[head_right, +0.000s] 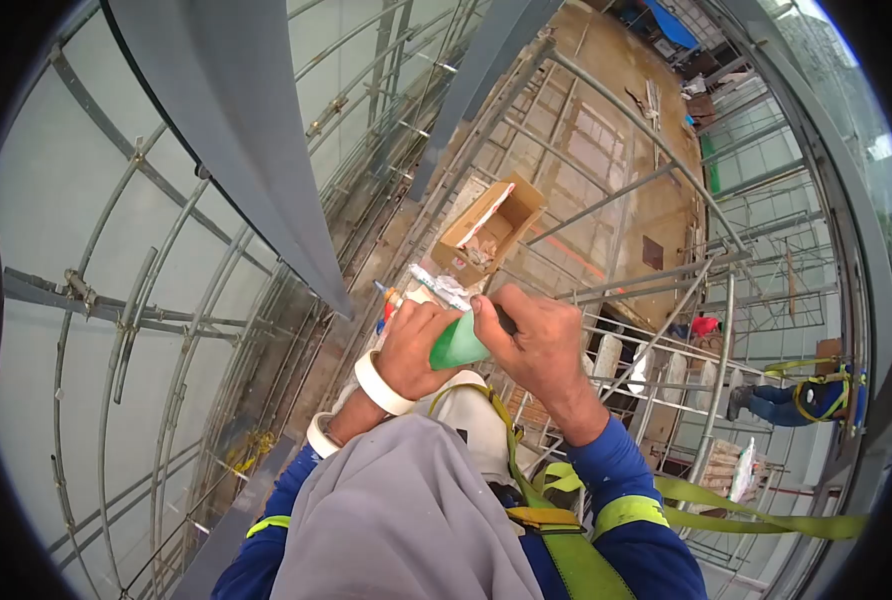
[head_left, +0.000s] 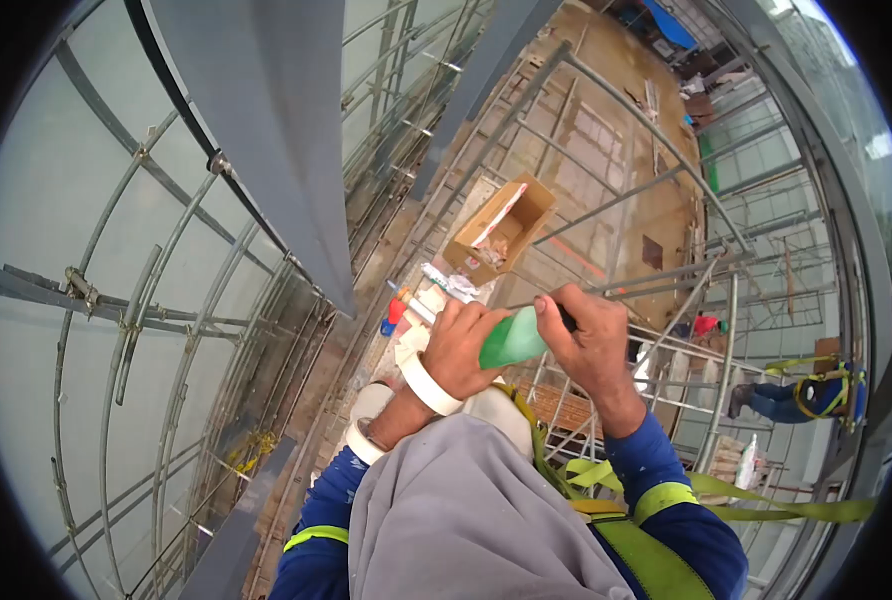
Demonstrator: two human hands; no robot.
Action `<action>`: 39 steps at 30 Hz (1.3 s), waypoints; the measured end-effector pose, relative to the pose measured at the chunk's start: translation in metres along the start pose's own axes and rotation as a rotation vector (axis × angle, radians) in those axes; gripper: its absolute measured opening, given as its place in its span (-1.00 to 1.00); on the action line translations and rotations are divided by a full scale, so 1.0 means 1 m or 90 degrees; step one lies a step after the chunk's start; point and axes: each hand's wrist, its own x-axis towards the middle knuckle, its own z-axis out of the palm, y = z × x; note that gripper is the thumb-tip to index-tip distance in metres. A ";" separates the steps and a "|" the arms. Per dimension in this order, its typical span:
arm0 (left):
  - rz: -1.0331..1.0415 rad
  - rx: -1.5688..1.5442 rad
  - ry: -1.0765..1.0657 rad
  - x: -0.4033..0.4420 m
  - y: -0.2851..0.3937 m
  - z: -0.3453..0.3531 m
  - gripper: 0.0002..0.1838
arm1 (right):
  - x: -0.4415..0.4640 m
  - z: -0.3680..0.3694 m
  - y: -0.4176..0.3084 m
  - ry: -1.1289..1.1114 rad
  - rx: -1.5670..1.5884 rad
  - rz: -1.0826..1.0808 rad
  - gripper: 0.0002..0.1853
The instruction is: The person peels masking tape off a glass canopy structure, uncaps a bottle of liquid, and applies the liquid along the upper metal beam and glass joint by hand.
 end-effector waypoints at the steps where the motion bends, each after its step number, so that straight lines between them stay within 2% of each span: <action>1: 0.040 0.014 0.041 0.011 0.029 -0.011 -0.35 | 0.002 -0.032 -0.019 0.001 0.004 -0.042 -0.70; 3: 0.116 0.057 0.186 0.026 0.073 -0.015 -0.37 | 0.004 -0.064 -0.030 0.046 0.004 -0.084 -0.72; 4: 0.092 0.096 0.217 0.029 0.068 -0.001 -0.43 | -0.004 -0.054 -0.018 0.036 -0.007 -0.009 -0.75; 5: 0.040 0.033 0.092 0.033 0.030 0.029 -0.51 | -0.012 -0.043 -0.001 0.030 -0.019 0.053 -0.77; 6: 0.054 -0.028 0.010 0.020 0.022 0.049 -0.55 | -0.022 -0.031 0.021 -0.028 -0.103 0.066 -0.77; 7: 0.076 -0.077 -0.074 0.007 0.025 0.055 -0.58 | -0.028 -0.045 0.007 -0.003 -0.102 0.061 -0.77; 8: 0.108 -0.180 -0.108 0.012 0.053 0.041 -0.61 | -0.018 -0.067 -0.003 0.080 -0.093 -0.045 -0.75; 9: 0.132 -0.170 -0.100 0.052 0.075 0.016 -0.61 | -0.019 -0.090 -0.019 0.082 -0.055 0.016 -0.72; 11: 0.020 -0.218 -0.382 0.056 0.123 -0.024 -0.56 | -0.033 -0.128 -0.054 0.073 -0.003 0.117 -0.69; 12: 0.094 -0.312 -0.398 0.066 0.124 -0.028 -0.51 | -0.023 -0.146 -0.059 0.083 0.016 0.106 -0.69; 13: -0.005 -0.490 -0.541 0.081 0.141 -0.044 -0.49 | -0.014 -0.163 -0.061 0.100 0.031 0.087 -0.70; 15: -0.092 -0.543 -0.854 0.105 0.165 -0.073 -0.39 | -0.021 -0.187 -0.071 0.120 0.009 0.033 -0.70; 16: 0.029 -0.554 -0.877 0.109 0.166 -0.064 -0.28 | -0.024 -0.196 -0.078 0.129 0.033 0.011 -0.71; 17: -0.030 -0.629 -0.889 0.111 0.166 -0.061 -0.27 | -0.028 -0.204 -0.083 0.148 0.051 0.004 -0.71; 19: -0.154 -0.541 -0.830 0.123 0.170 -0.051 -0.26 | -0.025 -0.211 -0.064 0.258 -0.031 0.040 -0.70; 21: -0.018 -0.473 -0.423 0.124 0.181 -0.024 -0.23 | -0.028 -0.217 -0.038 0.365 -0.112 0.128 -0.67; 22: 0.143 -0.268 -0.192 0.123 0.191 -0.015 -0.15 | -0.030 -0.223 -0.029 0.409 -0.138 0.146 -0.67; 23: 0.216 -0.149 -0.081 0.121 0.213 -0.011 -0.04 | -0.031 -0.225 -0.022 0.445 -0.165 0.210 -0.66; 25: 0.326 0.123 0.013 0.121 0.237 0.011 0.05 | -0.030 -0.231 -0.016 0.490 -0.197 0.277 -0.65; 29: 0.350 0.116 0.076 0.136 0.244 0.054 0.00 | -0.040 -0.243 -0.018 0.461 -0.309 0.286 -0.65; 31: 0.383 0.028 0.007 0.148 0.251 0.054 -0.08 | -0.046 -0.254 -0.017 0.439 -0.355 0.278 -0.64; 32: 0.373 -0.070 -0.073 0.151 0.254 0.051 -0.16 | -0.053 -0.261 -0.018 0.413 -0.379 0.255 -0.64; 33: 0.375 -0.076 -0.075 0.154 0.258 0.045 -0.16 | -0.061 -0.268 -0.019 0.381 -0.399 0.236 -0.65; 35: 0.331 -0.307 -0.392 0.163 0.255 0.033 -0.22 | -0.070 -0.277 -0.026 0.370 -0.414 0.215 -0.71; 36: 0.244 -0.343 -0.553 0.167 0.246 0.028 -0.27 | -0.072 -0.286 -0.042 0.336 -0.397 0.180 -0.72; 37: 0.245 -0.347 -0.559 0.174 0.241 0.024 -0.27 | -0.072 -0.294 -0.058 0.303 -0.380 0.146 -0.73; 39: 0.069 -0.463 -0.985 0.188 0.237 0.022 -0.28 | -0.071 -0.305 -0.076 0.294 -0.389 0.121 -0.74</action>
